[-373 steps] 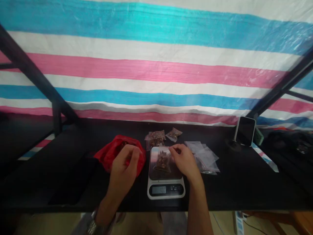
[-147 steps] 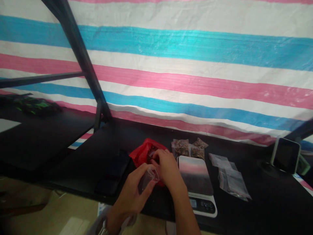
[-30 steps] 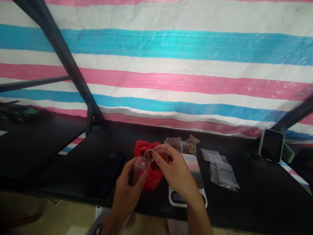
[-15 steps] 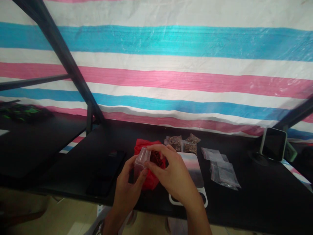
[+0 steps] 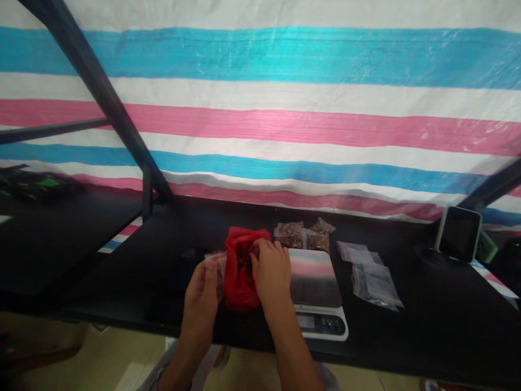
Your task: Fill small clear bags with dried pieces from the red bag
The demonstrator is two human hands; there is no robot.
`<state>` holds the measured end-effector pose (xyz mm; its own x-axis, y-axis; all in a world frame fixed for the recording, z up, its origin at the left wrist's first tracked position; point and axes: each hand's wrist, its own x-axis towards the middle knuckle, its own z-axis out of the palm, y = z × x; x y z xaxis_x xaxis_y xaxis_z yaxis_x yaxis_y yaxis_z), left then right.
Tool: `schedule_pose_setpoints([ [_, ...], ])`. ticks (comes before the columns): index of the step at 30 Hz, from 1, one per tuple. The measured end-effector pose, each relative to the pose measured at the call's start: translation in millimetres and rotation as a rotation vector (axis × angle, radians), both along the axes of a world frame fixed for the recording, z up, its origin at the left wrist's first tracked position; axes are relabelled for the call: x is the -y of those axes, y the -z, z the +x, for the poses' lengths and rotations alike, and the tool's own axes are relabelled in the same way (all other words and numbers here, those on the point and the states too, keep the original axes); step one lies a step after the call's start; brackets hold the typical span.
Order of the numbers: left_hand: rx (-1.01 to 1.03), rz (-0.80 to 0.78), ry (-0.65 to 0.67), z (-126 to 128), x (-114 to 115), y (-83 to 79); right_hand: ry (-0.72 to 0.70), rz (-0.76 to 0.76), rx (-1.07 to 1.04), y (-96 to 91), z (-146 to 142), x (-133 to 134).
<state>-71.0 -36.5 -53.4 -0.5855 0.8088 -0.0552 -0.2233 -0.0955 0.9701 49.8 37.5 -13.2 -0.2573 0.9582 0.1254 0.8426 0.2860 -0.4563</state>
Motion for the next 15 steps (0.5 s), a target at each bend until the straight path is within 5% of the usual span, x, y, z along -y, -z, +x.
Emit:
schedule_pose_setpoints([
  [10, 0.399, 0.068, -0.037, 8.8, -13.1, -10.2, -0.038, -0.185, -0.182, 0.3, 7.3, 0.0],
  [15, 0.408, 0.109, -0.052, 10.3, -13.0, -10.3, -0.052, -0.279, -0.358, 2.6, 12.4, 0.9],
])
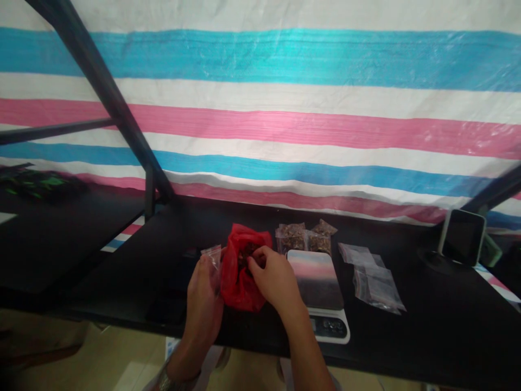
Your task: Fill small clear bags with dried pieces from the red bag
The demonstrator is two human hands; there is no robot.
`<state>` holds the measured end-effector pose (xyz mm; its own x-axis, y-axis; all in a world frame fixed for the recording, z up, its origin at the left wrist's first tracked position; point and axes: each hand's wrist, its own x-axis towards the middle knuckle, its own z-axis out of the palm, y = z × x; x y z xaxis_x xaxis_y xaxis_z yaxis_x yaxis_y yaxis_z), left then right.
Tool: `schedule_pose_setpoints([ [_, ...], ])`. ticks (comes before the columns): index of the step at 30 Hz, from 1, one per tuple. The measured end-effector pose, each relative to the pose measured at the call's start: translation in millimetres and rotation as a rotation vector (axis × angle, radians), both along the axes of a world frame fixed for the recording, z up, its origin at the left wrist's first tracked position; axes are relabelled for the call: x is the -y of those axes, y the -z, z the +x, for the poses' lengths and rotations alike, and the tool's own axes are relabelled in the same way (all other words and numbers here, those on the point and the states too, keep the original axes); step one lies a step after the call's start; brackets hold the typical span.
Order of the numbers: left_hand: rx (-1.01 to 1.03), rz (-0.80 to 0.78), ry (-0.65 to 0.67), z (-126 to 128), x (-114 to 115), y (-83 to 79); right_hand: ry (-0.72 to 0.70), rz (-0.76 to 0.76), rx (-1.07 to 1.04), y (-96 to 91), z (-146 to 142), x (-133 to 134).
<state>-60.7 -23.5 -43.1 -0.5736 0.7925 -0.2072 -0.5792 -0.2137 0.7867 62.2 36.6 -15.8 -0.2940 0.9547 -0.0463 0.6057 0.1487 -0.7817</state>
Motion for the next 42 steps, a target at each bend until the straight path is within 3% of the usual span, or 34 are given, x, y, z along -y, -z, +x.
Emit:
schedule_pose_setpoints([
  [7, -0.305, -0.017, -0.005, -5.7, 3.9, 4.9, 0.01, -0.084, -0.157, 2.4, 0.4, -2.5],
  [11, -0.491, -0.004, -0.025, -9.2, 6.8, 5.1, 0.045, -0.035, -0.177, 3.9, 8.5, -8.0],
  [17, -0.826, 0.014, -0.102, -9.3, 12.5, 5.1, 0.018, -0.025, -0.308, -12.5, 27.0, -6.8],
  [21, -0.807, -0.022, 0.057, -5.7, 11.7, 6.0, -0.001, -0.03, -0.456, -31.0, 32.6, 0.2],
  [24, -0.792, -0.03, 0.125, -3.7, 9.4, 9.1, -0.004, 0.02, -0.453, -40.8, 31.3, 6.8],
  [33, -0.838, -0.004, 0.12, -2.8, 5.2, 14.4, -0.08, 0.248, -0.124, -53.7, 17.5, 23.7],
  [42, -0.881, 0.001, 0.137, -3.2, 5.3, 11.1, -0.055, 0.346, -0.138, -52.8, 17.7, 19.4],
])
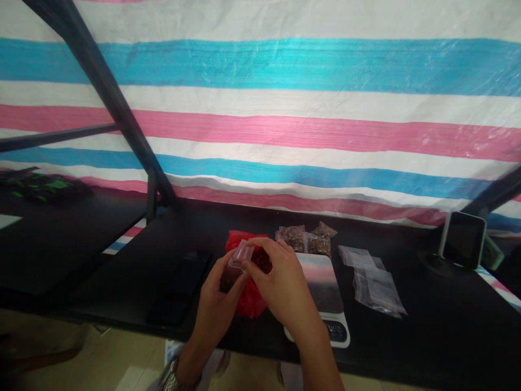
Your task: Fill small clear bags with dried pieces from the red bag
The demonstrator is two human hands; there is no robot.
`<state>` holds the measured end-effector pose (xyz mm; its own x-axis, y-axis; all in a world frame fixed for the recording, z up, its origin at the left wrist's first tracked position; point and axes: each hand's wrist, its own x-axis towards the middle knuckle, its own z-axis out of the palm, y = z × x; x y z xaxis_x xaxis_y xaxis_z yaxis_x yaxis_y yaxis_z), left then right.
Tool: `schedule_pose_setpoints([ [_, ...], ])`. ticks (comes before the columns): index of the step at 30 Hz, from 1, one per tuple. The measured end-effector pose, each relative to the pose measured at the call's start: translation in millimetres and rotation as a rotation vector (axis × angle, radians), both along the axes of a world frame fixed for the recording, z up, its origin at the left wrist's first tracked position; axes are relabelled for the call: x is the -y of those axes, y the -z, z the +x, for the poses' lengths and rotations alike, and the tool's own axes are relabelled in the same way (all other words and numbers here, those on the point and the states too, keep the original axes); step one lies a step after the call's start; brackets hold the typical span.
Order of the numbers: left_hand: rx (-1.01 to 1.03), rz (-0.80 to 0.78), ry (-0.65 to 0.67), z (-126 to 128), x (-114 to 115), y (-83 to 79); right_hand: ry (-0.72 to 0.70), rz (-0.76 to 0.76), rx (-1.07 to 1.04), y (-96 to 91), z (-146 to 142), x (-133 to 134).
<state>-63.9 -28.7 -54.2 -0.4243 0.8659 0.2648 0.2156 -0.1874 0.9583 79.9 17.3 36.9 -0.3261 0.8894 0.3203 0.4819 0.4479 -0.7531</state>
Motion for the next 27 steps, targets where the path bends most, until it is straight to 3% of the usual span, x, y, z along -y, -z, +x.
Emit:
schedule_pose_setpoints([
  [4, 0.071, -0.033, -0.1, -4.9, 2.1, -3.8, 0.122, 0.025, -0.009, 8.2, 2.5, -9.2],
  [8, 0.132, -0.081, -0.185, -13.0, 2.4, -1.1, 0.055, -0.111, 0.184, 25.7, -0.4, -19.1],
  [14, 0.197, -0.109, -0.162, -18.0, -1.3, 6.8, 0.205, -0.035, 0.467, 47.5, -23.5, -25.6],
  [20, 0.373, -0.116, -0.011, -11.1, -6.2, 3.1, 0.162, -0.083, 0.443, 51.4, -33.3, -25.4],
  [27, 0.441, -0.08, -0.036, -6.8, -9.4, -2.6, 0.058, -0.208, 0.318, 50.8, -21.8, -23.7],
])
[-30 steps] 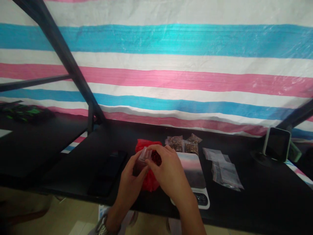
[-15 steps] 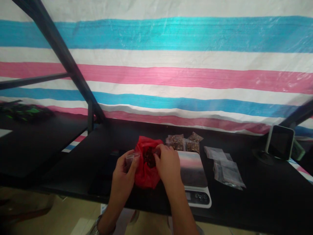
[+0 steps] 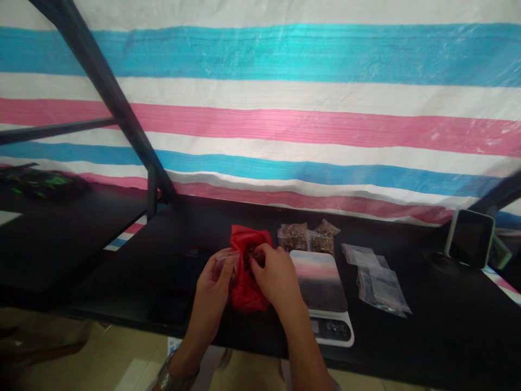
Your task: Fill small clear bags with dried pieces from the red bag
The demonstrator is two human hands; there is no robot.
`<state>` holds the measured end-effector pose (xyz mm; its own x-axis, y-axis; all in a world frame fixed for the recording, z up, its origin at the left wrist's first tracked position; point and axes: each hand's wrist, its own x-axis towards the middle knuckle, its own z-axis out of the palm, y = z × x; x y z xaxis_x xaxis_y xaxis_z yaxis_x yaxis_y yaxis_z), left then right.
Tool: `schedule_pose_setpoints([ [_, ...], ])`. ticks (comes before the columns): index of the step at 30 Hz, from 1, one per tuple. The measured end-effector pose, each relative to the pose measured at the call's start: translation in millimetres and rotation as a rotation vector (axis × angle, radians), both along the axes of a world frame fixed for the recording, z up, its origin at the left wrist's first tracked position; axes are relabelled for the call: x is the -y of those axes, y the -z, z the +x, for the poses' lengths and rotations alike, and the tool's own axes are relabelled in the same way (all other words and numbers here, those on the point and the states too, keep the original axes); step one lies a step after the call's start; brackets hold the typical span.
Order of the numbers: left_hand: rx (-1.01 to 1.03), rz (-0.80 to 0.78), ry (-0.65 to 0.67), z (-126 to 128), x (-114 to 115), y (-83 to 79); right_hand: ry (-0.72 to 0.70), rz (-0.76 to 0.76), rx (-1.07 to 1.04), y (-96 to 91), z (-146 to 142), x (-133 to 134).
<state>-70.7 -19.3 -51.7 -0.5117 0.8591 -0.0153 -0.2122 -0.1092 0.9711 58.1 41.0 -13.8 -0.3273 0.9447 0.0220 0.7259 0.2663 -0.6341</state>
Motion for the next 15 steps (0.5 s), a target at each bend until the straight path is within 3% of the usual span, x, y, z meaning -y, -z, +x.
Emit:
schedule_pose_setpoints([
  [6, -0.027, -0.006, 0.011, 0.8, -0.1, 1.2, -0.011, -0.154, -0.207, 1.7, 9.7, -1.8],
  [12, -0.504, 0.084, -0.131, -0.5, 6.3, 0.1, 0.065, -0.141, -0.438, -14.3, 27.6, -3.6],
  [15, -0.579, 0.087, -0.118, 2.5, 8.4, -1.0, 0.027, -0.107, -0.586, -27.3, 32.2, 1.8],
])
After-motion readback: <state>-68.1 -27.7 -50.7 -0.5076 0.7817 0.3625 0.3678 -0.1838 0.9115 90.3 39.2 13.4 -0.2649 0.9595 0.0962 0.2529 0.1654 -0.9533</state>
